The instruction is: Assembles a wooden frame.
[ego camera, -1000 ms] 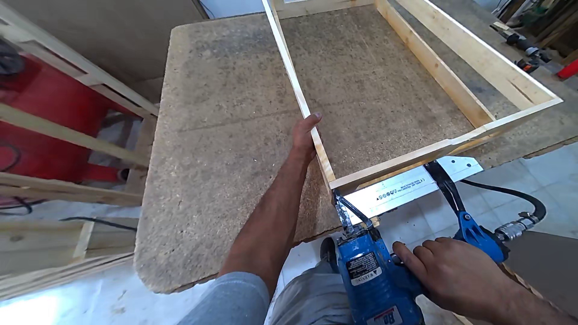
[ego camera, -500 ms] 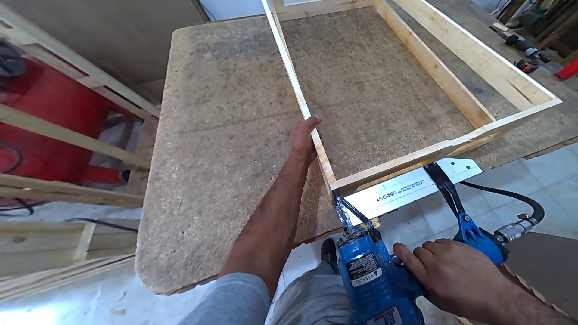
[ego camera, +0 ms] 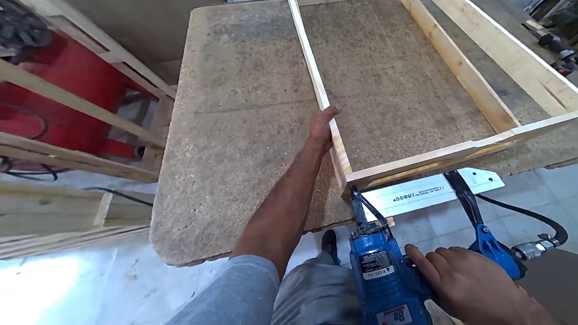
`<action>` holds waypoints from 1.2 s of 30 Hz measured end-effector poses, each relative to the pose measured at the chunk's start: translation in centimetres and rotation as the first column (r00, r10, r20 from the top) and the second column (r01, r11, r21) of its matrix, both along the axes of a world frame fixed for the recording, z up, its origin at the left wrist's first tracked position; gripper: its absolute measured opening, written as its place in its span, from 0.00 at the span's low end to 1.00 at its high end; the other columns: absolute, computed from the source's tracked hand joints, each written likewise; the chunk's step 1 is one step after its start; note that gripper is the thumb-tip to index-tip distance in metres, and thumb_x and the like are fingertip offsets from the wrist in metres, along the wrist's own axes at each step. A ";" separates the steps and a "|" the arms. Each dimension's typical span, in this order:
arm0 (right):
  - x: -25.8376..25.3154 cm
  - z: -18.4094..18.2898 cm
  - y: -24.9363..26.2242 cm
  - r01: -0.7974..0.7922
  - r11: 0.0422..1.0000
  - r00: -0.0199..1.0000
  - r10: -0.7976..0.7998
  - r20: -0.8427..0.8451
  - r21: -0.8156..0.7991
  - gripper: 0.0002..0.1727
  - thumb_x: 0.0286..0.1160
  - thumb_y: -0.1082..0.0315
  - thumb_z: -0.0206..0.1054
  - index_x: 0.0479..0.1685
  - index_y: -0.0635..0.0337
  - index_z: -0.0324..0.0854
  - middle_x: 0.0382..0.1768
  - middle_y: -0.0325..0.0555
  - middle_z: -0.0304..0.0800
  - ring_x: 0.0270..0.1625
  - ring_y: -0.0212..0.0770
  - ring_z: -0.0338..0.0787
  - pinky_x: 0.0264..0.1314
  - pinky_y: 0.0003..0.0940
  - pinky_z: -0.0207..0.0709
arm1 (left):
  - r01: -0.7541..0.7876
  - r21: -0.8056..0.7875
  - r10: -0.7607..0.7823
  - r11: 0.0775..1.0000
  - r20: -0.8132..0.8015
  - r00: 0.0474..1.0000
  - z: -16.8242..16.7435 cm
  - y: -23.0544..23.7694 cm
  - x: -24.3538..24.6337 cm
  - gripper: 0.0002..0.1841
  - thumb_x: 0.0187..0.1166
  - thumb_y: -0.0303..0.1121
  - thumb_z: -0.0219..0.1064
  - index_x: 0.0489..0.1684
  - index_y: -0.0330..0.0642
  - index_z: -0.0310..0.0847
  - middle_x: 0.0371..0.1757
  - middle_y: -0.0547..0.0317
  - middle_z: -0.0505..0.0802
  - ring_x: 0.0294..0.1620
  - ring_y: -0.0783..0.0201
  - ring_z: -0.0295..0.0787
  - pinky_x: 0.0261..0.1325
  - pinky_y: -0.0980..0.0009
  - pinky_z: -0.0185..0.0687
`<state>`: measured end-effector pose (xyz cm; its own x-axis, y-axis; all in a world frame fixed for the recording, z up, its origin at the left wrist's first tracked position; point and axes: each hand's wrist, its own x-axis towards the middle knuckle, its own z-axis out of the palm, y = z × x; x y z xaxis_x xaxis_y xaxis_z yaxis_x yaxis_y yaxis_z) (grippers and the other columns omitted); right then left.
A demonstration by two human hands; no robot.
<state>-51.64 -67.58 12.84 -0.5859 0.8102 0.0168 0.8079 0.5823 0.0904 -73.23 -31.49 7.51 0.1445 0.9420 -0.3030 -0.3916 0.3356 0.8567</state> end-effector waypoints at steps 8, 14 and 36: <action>-0.1 -0.2 0.5 -0.016 1.000 1.000 0.016 -0.001 0.025 0.25 0.69 0.61 0.64 0.69 0.56 0.76 0.18 0.40 0.78 0.18 0.45 0.83 0.16 0.39 0.75 | -0.011 -0.012 0.010 1.000 -0.028 1.000 0.1 0.1 0.0 0.12 0.77 0.42 0.71 0.37 0.47 0.74 0.17 0.65 0.76 0.12 0.70 0.72 0.16 0.72 0.74; -0.2 -0.4 0.4 0.003 1.000 1.000 -0.003 0.006 0.007 0.25 0.67 0.61 0.65 0.66 0.56 0.77 0.18 0.39 0.78 0.18 0.45 0.83 0.16 0.39 0.74 | -0.017 -0.027 0.016 1.000 -0.024 1.000 -0.1 0.1 0.0 0.13 0.77 0.43 0.71 0.41 0.47 0.75 0.19 0.65 0.77 0.13 0.70 0.72 0.17 0.73 0.74; -0.1 -2.8 0.4 0.017 0.999 1.000 -0.017 -0.009 0.038 0.24 0.66 0.60 0.67 0.63 0.56 0.77 0.18 0.40 0.79 0.19 0.45 0.84 0.18 0.40 0.77 | -0.041 -0.044 0.041 0.998 0.007 0.999 -0.1 -0.2 0.3 0.13 0.78 0.43 0.71 0.35 0.48 0.73 0.16 0.66 0.73 0.11 0.71 0.69 0.15 0.73 0.74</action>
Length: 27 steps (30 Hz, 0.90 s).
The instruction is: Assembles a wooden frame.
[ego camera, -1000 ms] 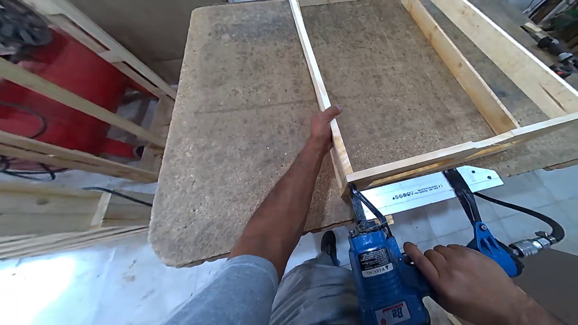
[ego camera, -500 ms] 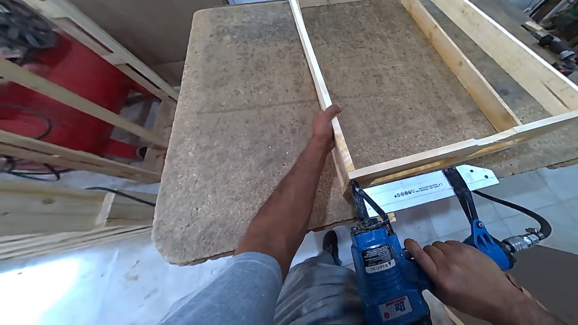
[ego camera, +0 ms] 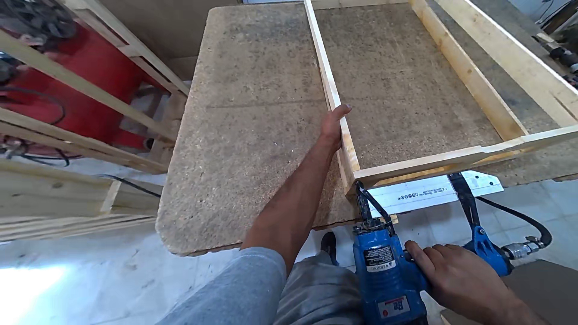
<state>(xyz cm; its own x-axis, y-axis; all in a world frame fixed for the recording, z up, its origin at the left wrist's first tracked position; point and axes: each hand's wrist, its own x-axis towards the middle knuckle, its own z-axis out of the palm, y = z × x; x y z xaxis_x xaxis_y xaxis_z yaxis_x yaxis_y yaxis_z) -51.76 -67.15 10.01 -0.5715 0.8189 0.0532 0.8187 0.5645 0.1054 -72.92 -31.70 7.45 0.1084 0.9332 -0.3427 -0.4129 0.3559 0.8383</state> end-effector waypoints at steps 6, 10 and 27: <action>-0.4 -0.7 -0.3 0.019 1.000 1.000 -0.019 -0.004 0.014 0.18 0.66 0.59 0.65 0.54 0.55 0.78 0.17 0.38 0.79 0.19 0.44 0.84 0.17 0.39 0.77 | 0.000 0.010 0.000 1.000 0.012 1.000 -0.2 0.0 0.0 0.13 0.77 0.44 0.71 0.35 0.48 0.73 0.16 0.67 0.73 0.11 0.71 0.69 0.15 0.73 0.74; -0.2 -0.4 -0.6 -0.016 0.999 1.000 0.016 0.011 0.028 0.26 0.72 0.59 0.64 0.70 0.57 0.75 0.19 0.40 0.81 0.19 0.46 0.84 0.19 0.40 0.78 | 0.171 0.052 -0.164 0.984 -0.119 0.979 -0.2 -0.5 -1.6 0.30 0.85 0.64 0.56 0.60 0.45 0.75 0.33 0.54 0.86 0.28 0.60 0.85 0.36 0.60 0.87; -0.4 -0.3 -0.4 0.014 1.000 0.999 -0.014 0.030 -0.003 0.27 0.67 0.63 0.68 0.69 0.57 0.77 0.20 0.42 0.83 0.20 0.47 0.86 0.20 0.41 0.80 | 0.601 0.074 -0.605 0.796 0.131 0.785 -2.4 -26.8 -6.5 0.43 0.70 0.55 0.78 0.78 0.33 0.68 0.59 0.41 0.92 0.57 0.48 0.94 0.62 0.51 0.91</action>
